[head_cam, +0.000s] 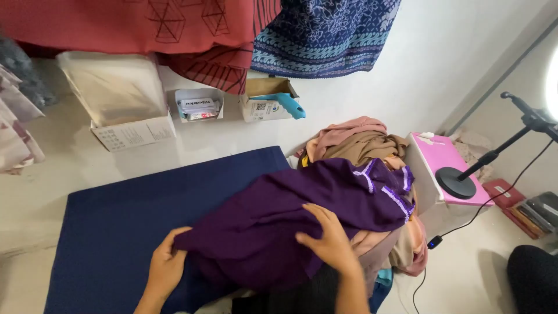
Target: Smoothing, lint rolling, and folding a purple garment on a work mat.
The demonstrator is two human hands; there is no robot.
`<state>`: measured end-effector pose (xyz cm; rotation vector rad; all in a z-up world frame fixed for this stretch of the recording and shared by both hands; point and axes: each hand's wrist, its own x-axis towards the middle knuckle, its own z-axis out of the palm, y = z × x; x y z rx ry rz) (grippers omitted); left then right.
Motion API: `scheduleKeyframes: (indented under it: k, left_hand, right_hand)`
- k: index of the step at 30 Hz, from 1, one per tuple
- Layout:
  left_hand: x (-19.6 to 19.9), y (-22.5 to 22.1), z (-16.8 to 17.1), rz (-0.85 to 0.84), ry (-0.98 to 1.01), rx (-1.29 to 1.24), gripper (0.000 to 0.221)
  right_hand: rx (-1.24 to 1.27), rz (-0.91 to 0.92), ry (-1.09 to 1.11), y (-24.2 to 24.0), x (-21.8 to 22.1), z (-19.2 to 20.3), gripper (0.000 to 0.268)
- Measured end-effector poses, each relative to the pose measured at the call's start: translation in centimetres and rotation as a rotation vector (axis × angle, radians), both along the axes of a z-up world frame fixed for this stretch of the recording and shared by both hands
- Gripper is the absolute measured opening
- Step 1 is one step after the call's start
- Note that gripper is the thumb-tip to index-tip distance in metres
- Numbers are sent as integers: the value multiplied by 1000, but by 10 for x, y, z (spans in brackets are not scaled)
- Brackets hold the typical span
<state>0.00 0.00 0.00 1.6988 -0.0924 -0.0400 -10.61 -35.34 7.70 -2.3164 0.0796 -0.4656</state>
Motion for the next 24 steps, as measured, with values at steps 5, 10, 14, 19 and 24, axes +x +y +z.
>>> scheduleKeyframes:
  k: [5, 10, 14, 19, 24]
  left_hand:
    - [8, -22, 43, 85, 72, -302, 38]
    - [32, 4, 88, 120, -165, -591, 26]
    - [65, 60, 107, 297, -439, -411, 31]
    - [79, 121, 39, 614, -405, 759, 77]
    - [-24, 85, 77, 192, -385, 645, 31]
  right_hand:
    - [-197, 16, 361, -36, -2, -69, 117]
    - [-369, -152, -74, -45, -3, -76, 19]
    - [71, -82, -344, -28, -10, -38, 8]
    - [-101, -295, -160, -25, 31, -54, 12]
    - [31, -276, -239, -6, 29, -54, 21]
